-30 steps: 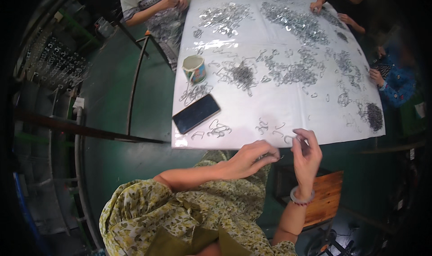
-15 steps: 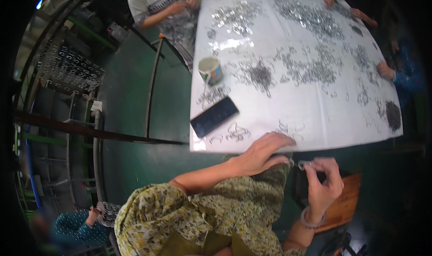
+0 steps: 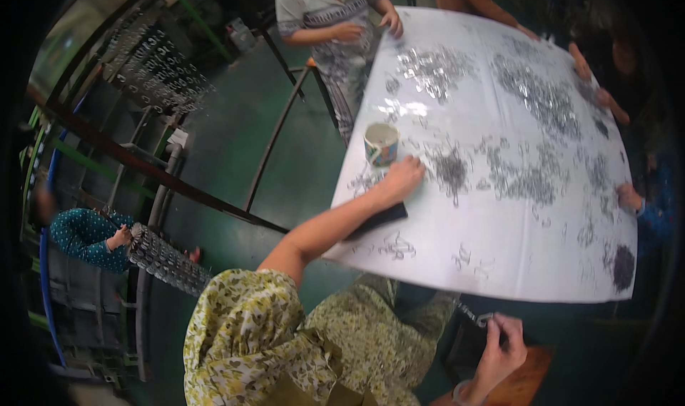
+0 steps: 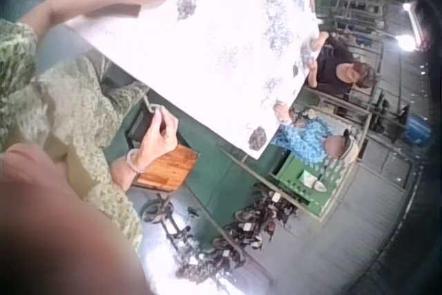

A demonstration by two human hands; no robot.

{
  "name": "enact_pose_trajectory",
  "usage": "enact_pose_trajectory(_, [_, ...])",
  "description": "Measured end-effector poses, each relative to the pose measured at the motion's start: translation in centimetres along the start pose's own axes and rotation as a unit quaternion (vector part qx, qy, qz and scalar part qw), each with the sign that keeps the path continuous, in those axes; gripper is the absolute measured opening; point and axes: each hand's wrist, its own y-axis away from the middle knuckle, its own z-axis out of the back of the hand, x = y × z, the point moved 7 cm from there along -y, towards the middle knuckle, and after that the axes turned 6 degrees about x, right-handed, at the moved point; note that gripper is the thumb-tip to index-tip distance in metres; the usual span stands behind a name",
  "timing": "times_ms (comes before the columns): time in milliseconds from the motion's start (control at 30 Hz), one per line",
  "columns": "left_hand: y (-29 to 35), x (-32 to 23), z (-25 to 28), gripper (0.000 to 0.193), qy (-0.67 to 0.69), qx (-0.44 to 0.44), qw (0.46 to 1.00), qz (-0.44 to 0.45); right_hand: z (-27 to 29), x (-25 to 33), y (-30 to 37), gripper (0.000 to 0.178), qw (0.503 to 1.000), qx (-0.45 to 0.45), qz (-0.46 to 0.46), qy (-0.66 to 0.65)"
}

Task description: The person picks small metal hooks and split rings from a white table and links them together by hand. They repeatedly reach for parts, connect them, and place the assembled chains onto a hanging rack nearby.

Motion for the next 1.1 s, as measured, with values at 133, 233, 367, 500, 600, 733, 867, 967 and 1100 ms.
enact_pose_trajectory(133, [0.4,0.0,-2.8,0.023,0.052,-0.030,0.998,-0.007,0.0,1.8,0.0,0.015,1.000,0.020,0.001,0.010])
enact_pose_trajectory(233, [-0.3,-1.3,2.3,0.015,0.155,-0.068,0.986,-0.008,0.2,2.1,0.6,0.016,1.000,-0.012,-0.015,0.016])
enact_pose_trajectory(367, [1.2,-6.6,6.6,0.016,0.290,-0.087,0.953,-0.023,-0.3,-0.2,1.8,0.013,0.994,-0.047,-0.065,-0.074])
enact_pose_trajectory(500, [3.6,-13.8,9.6,0.018,0.452,-0.034,0.891,-0.026,-0.8,-1.5,2.4,0.012,0.993,-0.064,-0.065,-0.077])
enact_pose_trajectory(600, [5.6,-18.5,12.5,0.017,0.466,-0.035,0.882,-0.067,-1.0,-1.7,2.7,0.011,0.992,-0.075,-0.079,-0.070])
enact_pose_trajectory(733, [7.5,-21.2,14.3,0.014,0.616,0.021,0.784,-0.073,-1.3,-1.1,2.6,0.011,0.994,-0.071,-0.074,-0.046])
enact_pose_trajectory(867, [9.1,-23.1,15.1,0.013,0.688,0.095,0.714,-0.090,-1.5,-1.4,2.7,0.015,0.990,-0.080,-0.092,-0.075])
enact_pose_trajectory(967, [9.3,-24.1,14.5,0.011,0.696,0.127,0.699,-0.099,-1.5,-1.5,2.6,0.016,0.990,-0.088,-0.086,-0.075])
enact_pose_trajectory(1100, [9.1,-24.2,12.1,0.008,0.675,0.136,0.720,-0.087,-1.1,-1.7,2.7,0.014,0.988,-0.105,-0.091,-0.072])
